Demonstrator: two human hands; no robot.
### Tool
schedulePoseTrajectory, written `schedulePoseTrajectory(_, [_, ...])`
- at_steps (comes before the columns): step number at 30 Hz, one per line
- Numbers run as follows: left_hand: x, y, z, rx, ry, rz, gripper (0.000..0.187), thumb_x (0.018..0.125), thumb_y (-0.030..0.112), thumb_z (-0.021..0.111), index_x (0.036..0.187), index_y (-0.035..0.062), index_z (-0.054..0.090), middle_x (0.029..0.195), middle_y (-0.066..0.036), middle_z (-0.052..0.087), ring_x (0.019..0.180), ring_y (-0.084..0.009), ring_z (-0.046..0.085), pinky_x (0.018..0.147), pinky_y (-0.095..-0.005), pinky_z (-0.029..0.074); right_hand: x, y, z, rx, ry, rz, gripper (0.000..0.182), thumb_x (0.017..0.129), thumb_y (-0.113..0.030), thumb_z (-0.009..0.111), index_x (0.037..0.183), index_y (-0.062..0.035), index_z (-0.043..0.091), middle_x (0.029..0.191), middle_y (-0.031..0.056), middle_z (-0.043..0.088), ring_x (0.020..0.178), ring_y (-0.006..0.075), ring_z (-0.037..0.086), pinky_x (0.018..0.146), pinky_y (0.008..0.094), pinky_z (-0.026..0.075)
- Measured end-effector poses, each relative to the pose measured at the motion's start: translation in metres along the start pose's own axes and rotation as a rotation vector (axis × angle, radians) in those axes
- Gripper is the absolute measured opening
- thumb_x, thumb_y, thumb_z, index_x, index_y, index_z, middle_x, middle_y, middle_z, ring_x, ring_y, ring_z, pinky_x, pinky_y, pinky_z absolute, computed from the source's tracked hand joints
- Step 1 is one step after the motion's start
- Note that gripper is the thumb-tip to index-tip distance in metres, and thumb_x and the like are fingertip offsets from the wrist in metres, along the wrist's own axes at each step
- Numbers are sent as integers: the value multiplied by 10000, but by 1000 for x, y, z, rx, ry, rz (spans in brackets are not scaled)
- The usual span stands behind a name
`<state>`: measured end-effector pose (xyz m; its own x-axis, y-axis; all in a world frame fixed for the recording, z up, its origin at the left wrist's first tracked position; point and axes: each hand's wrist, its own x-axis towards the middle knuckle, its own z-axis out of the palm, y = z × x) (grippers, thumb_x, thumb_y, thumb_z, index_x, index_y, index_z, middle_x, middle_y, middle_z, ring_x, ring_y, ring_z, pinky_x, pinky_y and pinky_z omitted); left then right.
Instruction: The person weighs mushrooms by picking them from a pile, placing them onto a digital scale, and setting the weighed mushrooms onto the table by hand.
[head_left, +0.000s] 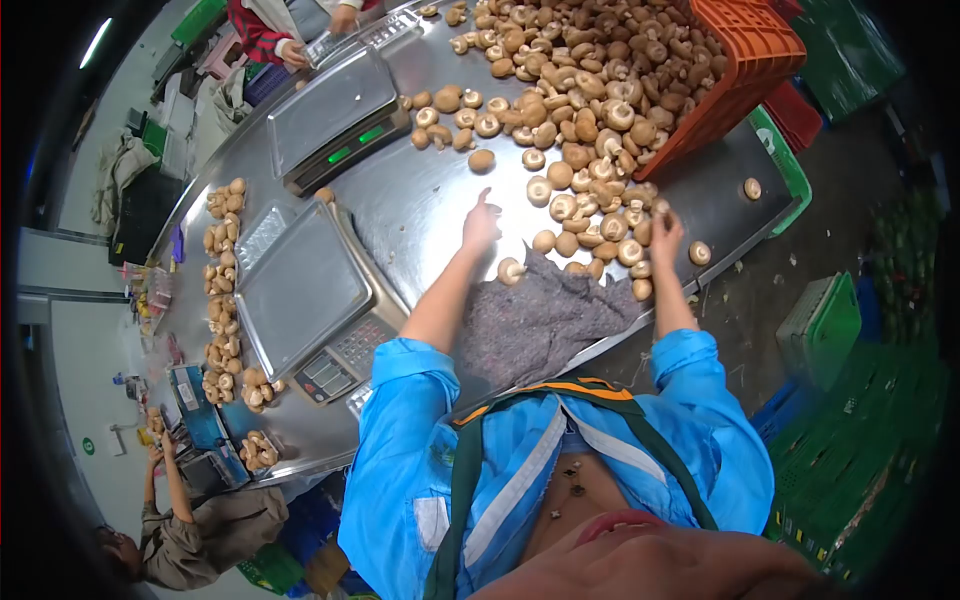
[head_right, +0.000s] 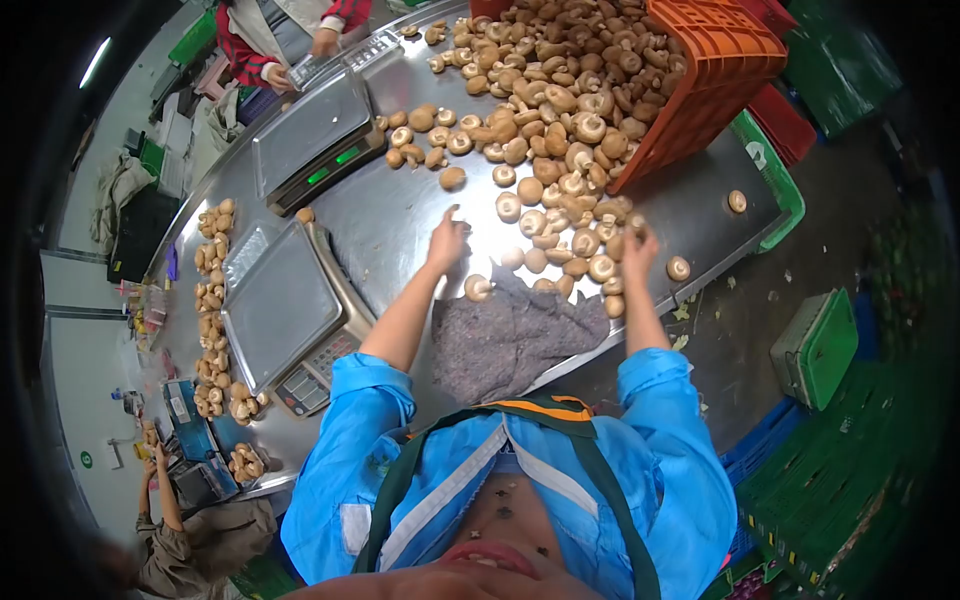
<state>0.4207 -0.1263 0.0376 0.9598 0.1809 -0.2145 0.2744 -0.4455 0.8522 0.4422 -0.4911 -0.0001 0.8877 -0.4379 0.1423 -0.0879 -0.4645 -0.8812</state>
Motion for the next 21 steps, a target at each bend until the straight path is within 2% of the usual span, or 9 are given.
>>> schedulePoseTrajectory(1, [1,16,22,-134,-56,-23,571,784,91,476,1331,82,311,874,-141,627,635,-234,626,557,-346,511,-6,-3,12,-46,-13,-11,459,852,-333,580,1140,14,491,1149,183,470,1046,270,484,916,349,386])
schedulePoseTrajectory(3, [3,32,73,-491,-71,-113,531,848,177,437,1348,89,281,878,-117,615,600,-204,622,513,-316,489,-13,-18,31,352,-83,98,464,817,-313,627,1126,7,496,1168,198,439,1054,247,454,896,335,383])
schedulePoseTrajectory(5, [25,11,121,-853,-214,-118,506,915,307,397,1343,60,290,1131,-132,523,938,-239,554,750,-328,458,-28,-24,59,166,-132,3,541,836,-350,592,1200,22,449,1233,219,397,1156,315,383,997,381,291])
schedulePoseTrajectory(6, [37,-1,143,-999,-271,-132,535,936,387,370,1347,53,288,1262,-136,452,1111,-258,481,881,-344,421,-34,-41,66,280,-152,104,605,841,-376,575,1261,19,391,1255,229,375,1201,338,337,1028,400,246])
schedulePoseTrajectory(7, [39,5,145,-1152,-331,-284,577,939,451,344,1353,53,284,1333,-125,392,1201,-267,410,958,-360,378,-39,-55,70,195,-133,88,647,842,-379,572,1303,9,337,1280,238,344,1218,352,322,1032,404,244])
schedulePoseTrajectory(11, [23,29,136,-1391,-361,-368,665,909,552,289,1366,69,269,1348,-108,380,1201,-274,415,987,-379,367,-41,-95,60,187,-231,21,642,837,-344,583,1317,-8,321,1302,241,321,1234,376,304,1034,408,242])
schedulePoseTrajectory(13, [21,21,130,-1617,-539,-248,725,876,602,274,1369,72,257,1350,-110,379,1197,-283,418,993,-409,367,-42,-109,49,180,-295,-19,625,832,-320,592,1309,-9,333,1297,242,329,1233,380,307,1031,410,247])
schedulePoseTrajectory(15, [17,17,117,-1546,-424,-191,724,869,613,272,1367,87,259,1329,-118,397,1170,-288,443,970,-424,388,-39,-113,35,2,-230,-296,579,824,-254,602,1288,-9,358,1289,232,350,1216,367,338,1018,414,266])
schedulePoseTrajectory(21, [-17,23,49,-1591,-342,-187,714,861,630,256,1360,119,276,1302,-112,417,1162,-293,447,964,-428,391,-37,-192,46,62,-437,-471,522,814,-220,603,1242,5,407,1225,201,449,1147,329,424,970,386,337])
